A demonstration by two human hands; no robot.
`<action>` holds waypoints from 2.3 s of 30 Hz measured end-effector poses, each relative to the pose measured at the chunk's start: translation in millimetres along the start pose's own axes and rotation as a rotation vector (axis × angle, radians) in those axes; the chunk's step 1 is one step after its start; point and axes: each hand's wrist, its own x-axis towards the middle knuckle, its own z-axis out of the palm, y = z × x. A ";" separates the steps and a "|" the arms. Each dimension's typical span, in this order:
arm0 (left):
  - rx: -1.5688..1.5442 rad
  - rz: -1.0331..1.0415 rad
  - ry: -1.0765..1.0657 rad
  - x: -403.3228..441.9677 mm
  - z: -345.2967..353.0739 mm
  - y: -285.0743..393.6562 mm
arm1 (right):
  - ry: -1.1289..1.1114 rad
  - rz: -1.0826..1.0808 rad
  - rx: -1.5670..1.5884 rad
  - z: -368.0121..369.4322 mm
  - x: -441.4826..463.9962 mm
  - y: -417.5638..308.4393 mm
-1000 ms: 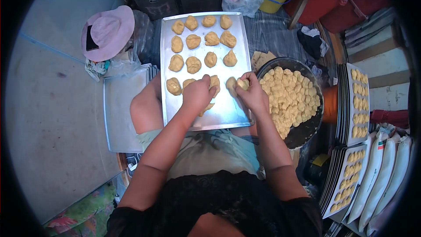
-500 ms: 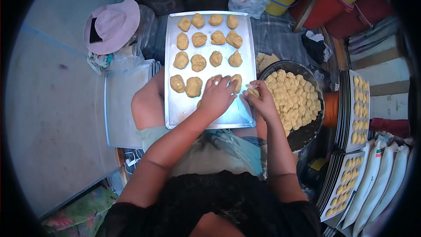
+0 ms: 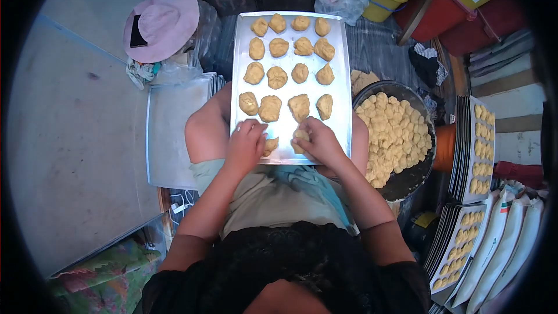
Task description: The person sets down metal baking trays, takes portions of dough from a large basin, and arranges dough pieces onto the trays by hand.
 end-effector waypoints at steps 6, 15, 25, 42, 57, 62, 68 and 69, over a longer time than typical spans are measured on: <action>0.216 0.090 0.043 40.6 10.1 -7.4 | 0.257 -0.180 -0.353 -4.3 15.5 -10.6; 0.169 -0.042 0.115 37.3 13.0 -6.2 | 0.332 -0.226 -0.495 -11.4 44.8 5.3; 0.035 -0.176 0.027 56.8 3.2 -35.6 | 0.467 -0.184 -0.388 -51.0 109.4 53.0; 0.161 0.005 0.194 142.4 14.4 -19.5 | 0.426 -0.291 -0.423 -39.1 130.2 0.8; 0.231 0.114 0.047 256.0 85.9 7.4 | 0.530 0.120 -0.142 -100.2 196.5 18.2; 0.190 0.164 0.067 253.5 85.6 -5.5 | 0.591 -0.062 -0.174 -89.9 200.5 47.5; 0.228 0.206 0.031 252.2 86.9 -12.6 | 0.667 -0.192 -0.256 -80.4 192.0 50.3; 0.161 0.207 0.068 251.9 84.8 -12.2 | 0.623 -0.205 -0.314 -79.5 195.8 53.2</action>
